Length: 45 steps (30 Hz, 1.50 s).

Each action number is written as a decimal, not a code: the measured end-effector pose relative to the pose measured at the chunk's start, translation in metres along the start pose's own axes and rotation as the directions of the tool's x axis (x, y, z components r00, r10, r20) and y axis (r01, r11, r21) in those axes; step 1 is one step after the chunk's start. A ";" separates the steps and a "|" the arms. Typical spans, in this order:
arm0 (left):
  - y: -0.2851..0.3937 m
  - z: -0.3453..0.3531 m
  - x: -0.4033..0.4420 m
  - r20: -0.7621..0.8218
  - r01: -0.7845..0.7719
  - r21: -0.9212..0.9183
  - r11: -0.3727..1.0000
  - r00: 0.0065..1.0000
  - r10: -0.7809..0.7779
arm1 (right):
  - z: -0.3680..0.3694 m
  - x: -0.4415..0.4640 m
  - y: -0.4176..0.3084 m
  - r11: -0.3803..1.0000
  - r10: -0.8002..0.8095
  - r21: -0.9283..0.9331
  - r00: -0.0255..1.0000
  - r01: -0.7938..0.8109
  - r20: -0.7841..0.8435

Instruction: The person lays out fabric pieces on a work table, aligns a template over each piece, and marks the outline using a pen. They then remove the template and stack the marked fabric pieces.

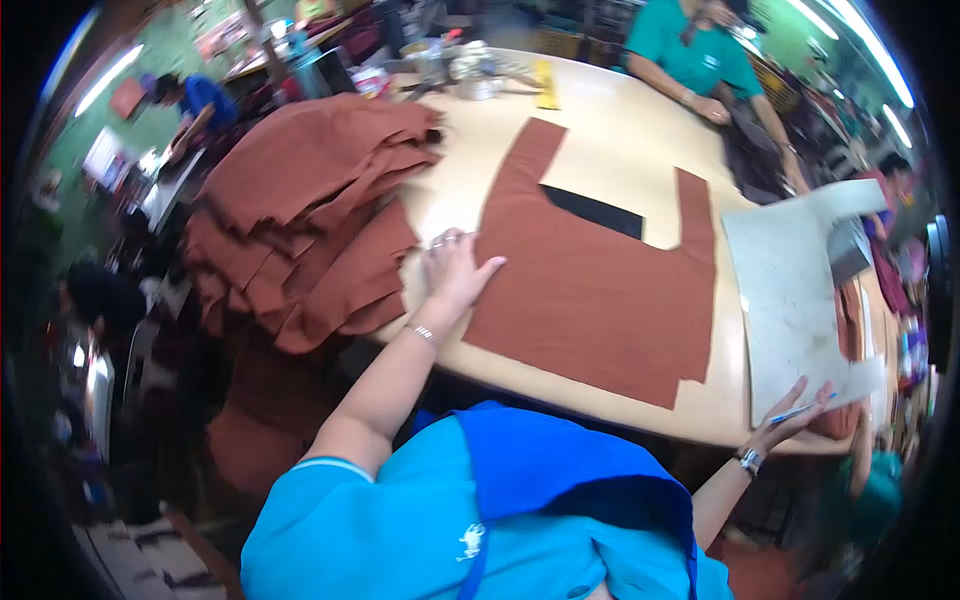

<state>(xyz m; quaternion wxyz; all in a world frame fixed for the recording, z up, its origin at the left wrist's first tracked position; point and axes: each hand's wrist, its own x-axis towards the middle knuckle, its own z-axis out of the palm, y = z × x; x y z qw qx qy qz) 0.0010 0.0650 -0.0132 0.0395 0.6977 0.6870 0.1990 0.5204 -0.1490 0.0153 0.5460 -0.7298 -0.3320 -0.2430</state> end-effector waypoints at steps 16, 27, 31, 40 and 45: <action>-0.204 -0.251 -0.018 -0.278 -0.039 -0.850 0.525 0.880 -0.385 | 0.142 -0.113 -0.121 0.945 -0.322 0.306 0.465 0.112 0.824; -0.367 -0.486 -0.258 -0.722 -0.098 -0.653 0.751 0.379 -0.579 | 0.136 -0.111 -0.125 0.964 -0.265 0.251 0.473 0.093 0.840; -0.357 -0.445 -0.202 -0.676 -0.147 -0.735 0.662 0.240 -0.697 | 0.140 -0.108 -0.115 0.954 -0.299 0.269 0.470 0.132 0.830; -0.395 -0.422 -0.141 -0.408 -0.183 -0.912 0.368 0.500 -0.764 | 0.135 -0.108 -0.125 0.951 -0.308 0.246 0.481 0.189 0.821; -0.421 -0.415 -0.272 -0.234 0.060 -0.963 0.261 0.283 -0.930 | 0.135 -0.108 -0.126 0.954 -0.294 0.218 0.485 0.208 0.824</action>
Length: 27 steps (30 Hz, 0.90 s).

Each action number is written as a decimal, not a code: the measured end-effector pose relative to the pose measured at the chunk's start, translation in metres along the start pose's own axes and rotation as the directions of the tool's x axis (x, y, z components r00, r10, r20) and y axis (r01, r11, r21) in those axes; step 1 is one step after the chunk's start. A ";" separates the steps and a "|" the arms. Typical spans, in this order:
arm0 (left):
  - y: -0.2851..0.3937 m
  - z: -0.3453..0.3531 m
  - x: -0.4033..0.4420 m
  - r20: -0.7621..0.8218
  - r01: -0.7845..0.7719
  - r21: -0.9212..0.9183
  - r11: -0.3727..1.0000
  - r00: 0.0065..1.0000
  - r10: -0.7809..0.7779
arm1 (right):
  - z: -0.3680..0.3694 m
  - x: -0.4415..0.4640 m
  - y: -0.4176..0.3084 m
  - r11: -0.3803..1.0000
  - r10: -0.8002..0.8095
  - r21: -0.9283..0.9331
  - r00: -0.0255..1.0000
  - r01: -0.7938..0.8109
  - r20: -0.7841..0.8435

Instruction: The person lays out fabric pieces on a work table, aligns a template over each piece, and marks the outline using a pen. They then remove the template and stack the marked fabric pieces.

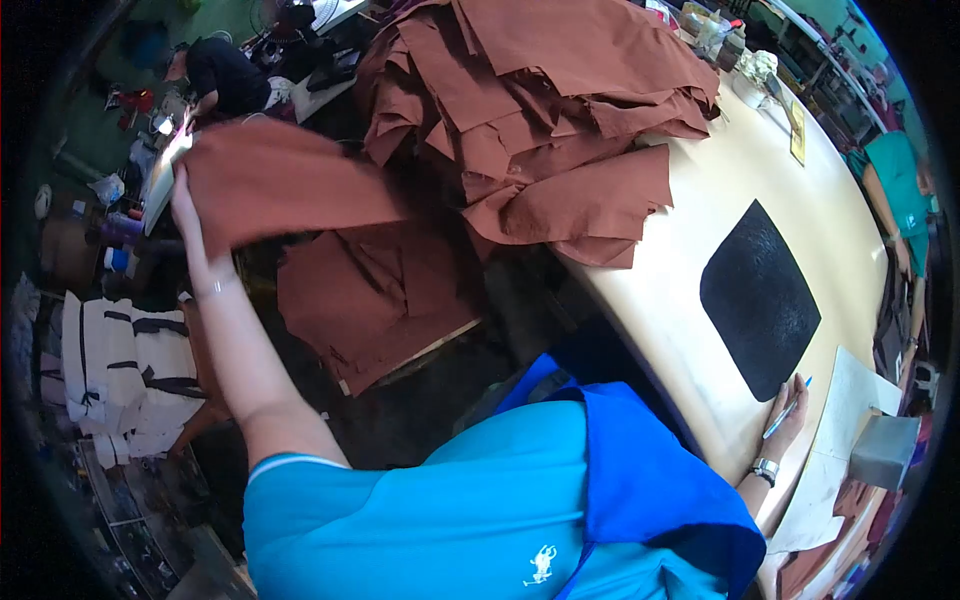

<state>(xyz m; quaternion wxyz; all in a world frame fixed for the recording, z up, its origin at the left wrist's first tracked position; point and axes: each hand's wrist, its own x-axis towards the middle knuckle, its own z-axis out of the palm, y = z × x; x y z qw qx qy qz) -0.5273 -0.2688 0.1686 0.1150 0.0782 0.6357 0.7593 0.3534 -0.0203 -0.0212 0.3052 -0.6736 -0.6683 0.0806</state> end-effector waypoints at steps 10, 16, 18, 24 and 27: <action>-0.254 -0.117 -0.031 -0.290 0.216 0.924 0.316 0.933 0.212 | 0.000 -0.003 -0.007 0.999 -0.044 0.022 0.998 0.045 -0.048; -0.139 0.194 -0.086 0.642 -0.788 0.615 0.027 0.520 0.563 | -0.012 -0.022 -0.039 0.978 0.095 0.183 0.995 -0.098 0.023; -0.123 0.259 -0.099 0.789 -0.889 0.447 -0.103 0.337 0.514 | -0.016 -0.037 -0.032 0.983 0.059 0.173 0.998 -0.064 0.035; -0.086 0.339 -0.097 0.947 -0.954 0.269 -0.132 0.238 0.215 | -0.025 -0.063 -0.032 0.989 -0.036 0.142 0.999 0.038 -0.016; -0.074 0.355 -0.077 0.959 -0.957 0.204 0.206 0.238 0.156 | -0.025 -0.061 -0.033 0.982 -0.006 0.187 1.000 0.011 -0.030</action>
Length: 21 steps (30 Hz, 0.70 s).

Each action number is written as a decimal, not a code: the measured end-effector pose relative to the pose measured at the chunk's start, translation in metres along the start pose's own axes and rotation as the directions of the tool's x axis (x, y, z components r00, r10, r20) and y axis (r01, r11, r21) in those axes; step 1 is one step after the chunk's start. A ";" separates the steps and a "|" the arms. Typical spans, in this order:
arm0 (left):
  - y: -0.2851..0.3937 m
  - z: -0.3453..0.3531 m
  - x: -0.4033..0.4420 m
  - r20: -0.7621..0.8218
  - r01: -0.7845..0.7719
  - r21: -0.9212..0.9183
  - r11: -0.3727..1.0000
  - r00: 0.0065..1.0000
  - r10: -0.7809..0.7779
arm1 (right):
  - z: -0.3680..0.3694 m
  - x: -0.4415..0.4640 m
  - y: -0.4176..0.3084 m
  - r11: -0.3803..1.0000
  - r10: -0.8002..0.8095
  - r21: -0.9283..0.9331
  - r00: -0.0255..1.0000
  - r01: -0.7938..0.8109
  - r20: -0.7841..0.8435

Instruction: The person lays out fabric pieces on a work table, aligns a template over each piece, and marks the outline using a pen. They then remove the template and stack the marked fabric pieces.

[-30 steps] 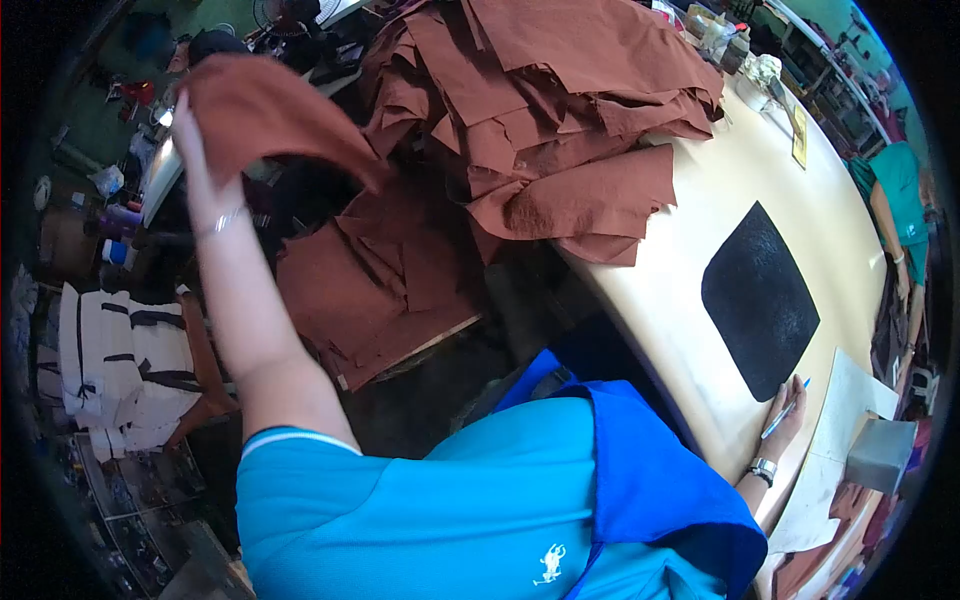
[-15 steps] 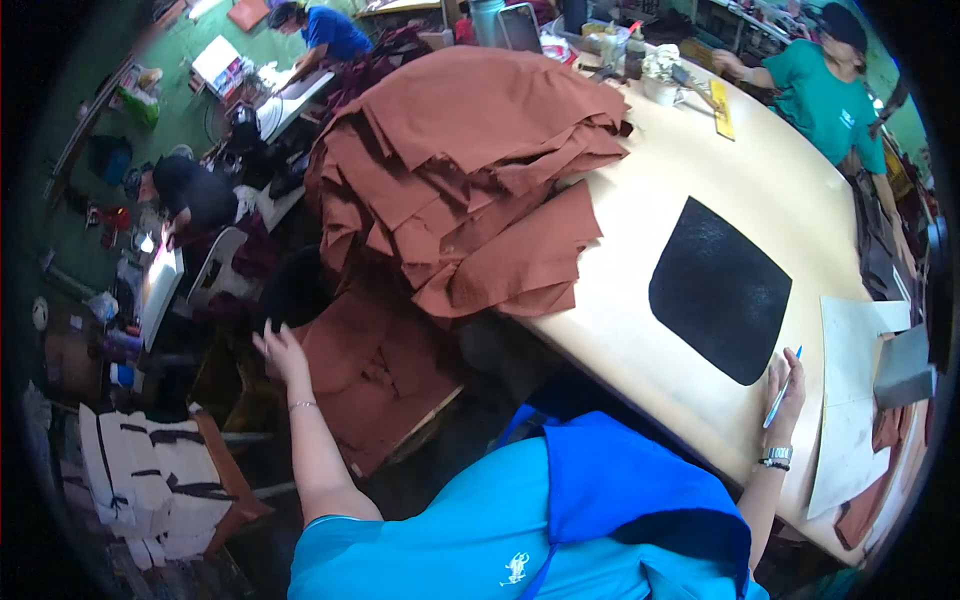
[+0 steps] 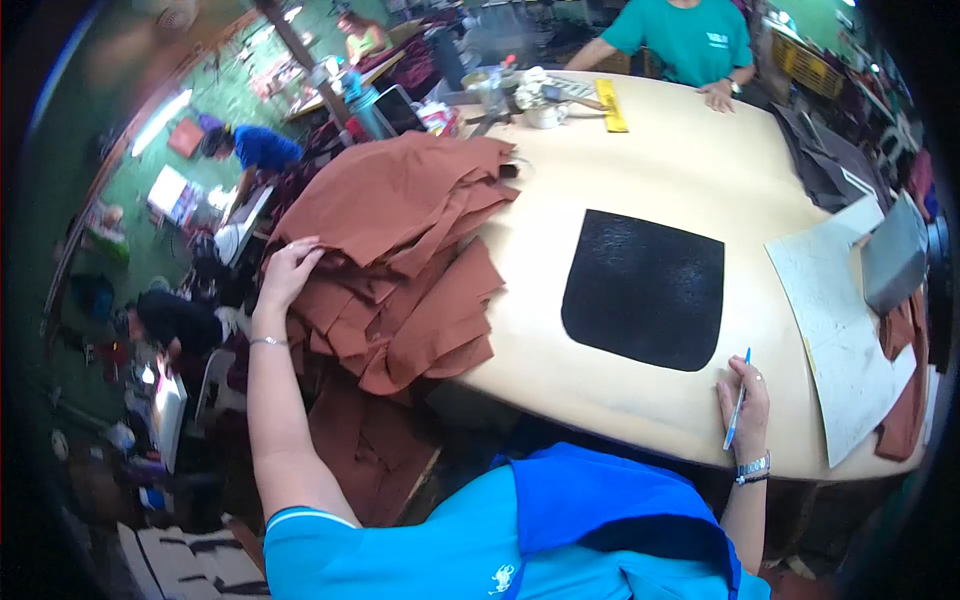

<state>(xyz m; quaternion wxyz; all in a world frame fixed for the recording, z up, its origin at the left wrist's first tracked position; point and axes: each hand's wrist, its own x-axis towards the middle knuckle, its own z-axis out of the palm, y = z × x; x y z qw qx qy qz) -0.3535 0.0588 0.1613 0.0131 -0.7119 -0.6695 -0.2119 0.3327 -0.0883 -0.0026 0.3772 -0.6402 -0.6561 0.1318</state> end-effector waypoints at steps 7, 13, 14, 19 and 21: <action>0.090 0.019 0.069 -0.513 -0.235 0.054 0.971 0.827 0.229 | 0.003 0.007 0.009 0.995 0.000 0.097 0.998 0.007 -0.067; 0.256 0.097 0.095 -0.456 -0.701 0.092 0.708 0.602 0.656 | 0.010 -0.002 0.019 0.916 0.130 0.386 0.991 -0.106 -0.038; 0.284 0.112 0.087 -0.436 -0.733 -0.017 0.680 0.617 0.655 | 0.002 0.000 0.005 0.937 0.096 0.341 0.995 -0.083 -0.023; 0.391 0.190 -0.002 -0.227 -0.840 -0.347 0.417 0.507 0.832 | 0.011 0.027 -0.043 0.941 -0.268 0.162 0.947 0.296 -0.176; 0.410 0.209 -0.049 -0.172 -0.771 -0.543 0.332 0.489 0.855 | 0.020 0.030 -0.054 0.942 -0.282 0.150 0.951 0.300 -0.129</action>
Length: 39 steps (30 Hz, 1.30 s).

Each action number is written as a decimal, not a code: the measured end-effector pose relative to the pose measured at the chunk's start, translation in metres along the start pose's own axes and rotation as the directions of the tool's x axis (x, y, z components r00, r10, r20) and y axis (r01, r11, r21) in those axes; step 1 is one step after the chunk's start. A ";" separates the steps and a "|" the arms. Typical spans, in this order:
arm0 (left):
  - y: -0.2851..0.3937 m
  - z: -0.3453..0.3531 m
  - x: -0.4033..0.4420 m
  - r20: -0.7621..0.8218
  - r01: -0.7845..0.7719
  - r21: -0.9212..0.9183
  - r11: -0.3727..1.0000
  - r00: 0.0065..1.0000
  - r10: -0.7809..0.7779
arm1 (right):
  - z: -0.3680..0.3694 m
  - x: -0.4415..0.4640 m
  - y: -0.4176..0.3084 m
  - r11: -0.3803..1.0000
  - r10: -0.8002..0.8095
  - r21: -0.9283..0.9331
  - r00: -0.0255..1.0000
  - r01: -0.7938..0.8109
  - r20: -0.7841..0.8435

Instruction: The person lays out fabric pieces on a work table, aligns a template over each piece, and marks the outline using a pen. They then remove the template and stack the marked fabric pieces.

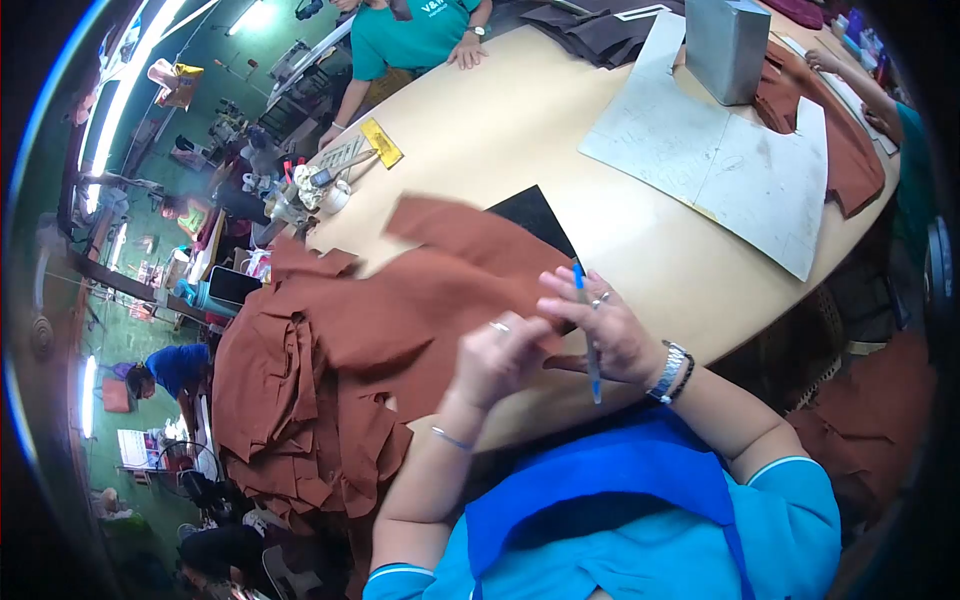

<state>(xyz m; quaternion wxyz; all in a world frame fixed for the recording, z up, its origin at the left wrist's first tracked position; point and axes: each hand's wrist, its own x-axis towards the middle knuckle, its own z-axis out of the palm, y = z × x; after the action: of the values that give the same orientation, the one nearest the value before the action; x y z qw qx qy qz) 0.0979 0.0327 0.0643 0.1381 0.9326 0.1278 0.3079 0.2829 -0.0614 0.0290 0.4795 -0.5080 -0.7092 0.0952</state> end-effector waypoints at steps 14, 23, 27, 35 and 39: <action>-0.019 -0.008 -0.121 -0.211 0.463 0.163 0.872 0.879 -0.427 | -0.088 0.017 -0.050 0.997 -0.063 -0.033 0.976 0.071 0.207; 0.052 -0.212 -0.119 -0.158 0.344 -0.503 0.793 0.865 -0.475 | -0.179 0.051 -0.135 0.969 0.163 0.171 0.982 -0.177 0.094; 0.024 -0.236 -0.090 0.085 0.471 -0.511 0.719 0.860 -0.503 | -0.186 0.076 -0.129 0.982 0.138 0.104 0.974 -0.159 0.178; -0.191 -0.153 0.041 0.092 0.711 -0.057 0.701 0.703 -0.706 | -0.153 0.208 0.095 0.923 0.047 -0.384 0.984 0.022 0.171; -0.173 -0.201 0.126 -0.669 0.229 0.074 0.971 0.733 -0.122 | -0.176 0.266 0.062 0.904 -0.359 -0.341 0.891 0.259 -0.277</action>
<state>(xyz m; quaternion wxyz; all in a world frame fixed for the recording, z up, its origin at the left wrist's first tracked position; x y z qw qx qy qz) 0.0467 0.2702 0.2297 0.0415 0.7551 0.2786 0.5921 0.4524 0.1217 0.2376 0.5203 -0.4617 -0.6962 -0.1772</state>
